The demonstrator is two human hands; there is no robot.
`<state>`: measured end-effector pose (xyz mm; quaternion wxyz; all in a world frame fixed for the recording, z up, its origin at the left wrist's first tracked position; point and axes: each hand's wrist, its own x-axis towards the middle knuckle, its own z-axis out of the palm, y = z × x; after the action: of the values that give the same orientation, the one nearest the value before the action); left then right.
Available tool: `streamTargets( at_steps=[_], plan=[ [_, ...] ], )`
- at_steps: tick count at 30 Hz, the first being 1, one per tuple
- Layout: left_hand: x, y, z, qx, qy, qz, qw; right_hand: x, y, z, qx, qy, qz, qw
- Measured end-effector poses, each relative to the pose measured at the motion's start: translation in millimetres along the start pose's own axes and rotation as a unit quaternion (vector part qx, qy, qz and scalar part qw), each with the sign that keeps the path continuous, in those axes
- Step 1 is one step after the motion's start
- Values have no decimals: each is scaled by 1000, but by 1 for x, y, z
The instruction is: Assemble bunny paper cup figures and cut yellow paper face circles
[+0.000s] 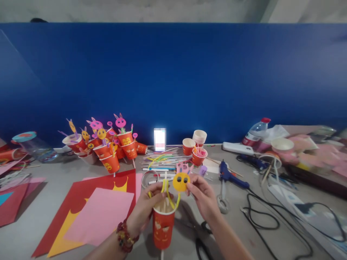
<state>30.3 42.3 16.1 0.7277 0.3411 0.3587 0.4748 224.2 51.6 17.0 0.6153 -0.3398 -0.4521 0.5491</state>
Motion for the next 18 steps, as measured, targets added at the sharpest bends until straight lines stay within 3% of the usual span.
streamTargets(
  at_steps=[4,9,18],
  plan=[
    [0,-8,8,-15,2,-4,1000,7,6,1,-31,-39,47,998],
    [-2,-14,9,-18,-1,-21,1000,8,15,3,-45,-71,37,996],
    [-1,-18,3,-25,35,-38,998,8,16,1,-17,12,87,996]
  ],
)
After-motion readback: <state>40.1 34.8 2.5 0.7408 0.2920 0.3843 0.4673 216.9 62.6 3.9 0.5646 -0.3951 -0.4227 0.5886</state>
